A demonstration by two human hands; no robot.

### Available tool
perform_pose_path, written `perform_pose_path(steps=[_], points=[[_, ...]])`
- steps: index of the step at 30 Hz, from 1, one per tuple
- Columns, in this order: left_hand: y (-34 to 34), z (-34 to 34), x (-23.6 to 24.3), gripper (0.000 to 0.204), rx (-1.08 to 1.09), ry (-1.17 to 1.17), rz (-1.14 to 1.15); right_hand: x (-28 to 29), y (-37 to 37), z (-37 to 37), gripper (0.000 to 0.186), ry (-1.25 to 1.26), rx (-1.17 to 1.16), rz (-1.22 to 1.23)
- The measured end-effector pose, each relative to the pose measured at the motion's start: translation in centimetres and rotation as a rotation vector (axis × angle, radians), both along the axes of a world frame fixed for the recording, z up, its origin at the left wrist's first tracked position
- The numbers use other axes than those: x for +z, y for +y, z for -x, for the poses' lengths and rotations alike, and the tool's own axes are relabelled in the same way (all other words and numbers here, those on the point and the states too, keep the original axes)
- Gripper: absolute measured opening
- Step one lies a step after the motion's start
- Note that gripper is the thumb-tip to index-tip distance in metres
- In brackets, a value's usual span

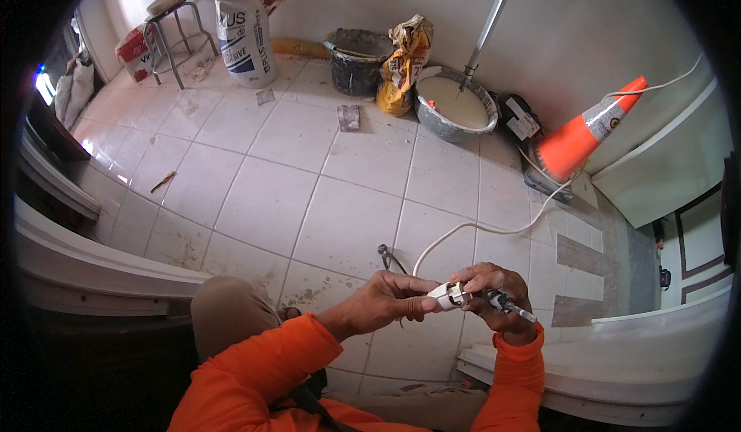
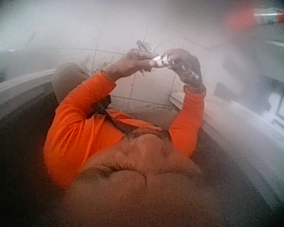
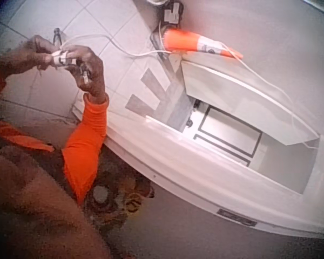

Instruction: The person wires an electrical plug by inserting wires into the plug terminals and using a screwdriver to secure them.

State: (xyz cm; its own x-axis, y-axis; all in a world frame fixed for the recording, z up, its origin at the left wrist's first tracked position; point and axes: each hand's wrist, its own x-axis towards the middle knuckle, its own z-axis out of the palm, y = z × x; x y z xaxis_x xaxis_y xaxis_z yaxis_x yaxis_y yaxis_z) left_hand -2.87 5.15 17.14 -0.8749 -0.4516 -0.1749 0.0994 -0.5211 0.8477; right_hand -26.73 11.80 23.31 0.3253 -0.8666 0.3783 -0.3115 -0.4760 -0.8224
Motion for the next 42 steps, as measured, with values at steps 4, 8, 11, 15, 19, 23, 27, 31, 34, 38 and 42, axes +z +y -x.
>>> perform_pose_path(steps=[4, 8, 11, 15, 19, 23, 27, 31, 34, 38, 42], points=[[-0.1, 0.1, 0.0, 0.032, 0.030, 0.016, 0.006, -0.5, 0.0, -0.1, 0.034, 0.007, -0.066, 0.008], [0.1, 0.2, -0.5, 0.032, 0.039, 0.042, 0.000, -0.9, 0.0, 0.1, 0.036, -0.006, -0.052, -0.012], [-0.2, 0.1, -0.7, 0.035, -0.009, 0.043, 0.012, -0.9, 0.0, 0.2, 0.037, -0.017, -0.052, -0.021], [-0.3, 0.2, -1.5, 0.035, -0.042, 0.074, -0.032, -0.7, -0.3, 0.0, 0.037, 0.024, -0.061, 0.010], [-0.2, 0.3, -0.9, 0.034, -0.024, 0.043, -0.047, -0.2, -0.1, -0.1, 0.035, -0.009, -0.053, -0.030], [-0.3, 0.3, 0.4, 0.036, -0.019, 0.043, -0.071, 0.4, 0.2, -0.2, 0.033, 0.010, -0.021, -0.009], [-0.7, -0.2, 0.4, 0.037, -0.063, -0.002, -0.025, 0.9, 0.6, -0.4, 0.035, -0.040, 0.027, -0.015], [-0.4, -0.3, 0.6, 0.036, 0.001, 0.086, 0.077, 0.2, 0.8, 0.0, 0.037, -0.097, 0.106, 0.031], [-0.9, -0.8, 2.3, 0.036, -0.004, 0.052, 0.231, 0.4, 1.3, 0.0, 0.037, -0.066, 0.100, 0.083], [-1.1, -1.2, 2.1, 0.038, 0.020, 0.144, 0.387, 0.7, 1.9, -0.2, 0.038, 0.037, 0.075, 0.177], [-2.1, -1.1, 3.0, 0.038, 0.027, 0.184, 0.476, 1.2, 2.2, -0.5, 0.038, 0.176, 0.037, 0.254]])
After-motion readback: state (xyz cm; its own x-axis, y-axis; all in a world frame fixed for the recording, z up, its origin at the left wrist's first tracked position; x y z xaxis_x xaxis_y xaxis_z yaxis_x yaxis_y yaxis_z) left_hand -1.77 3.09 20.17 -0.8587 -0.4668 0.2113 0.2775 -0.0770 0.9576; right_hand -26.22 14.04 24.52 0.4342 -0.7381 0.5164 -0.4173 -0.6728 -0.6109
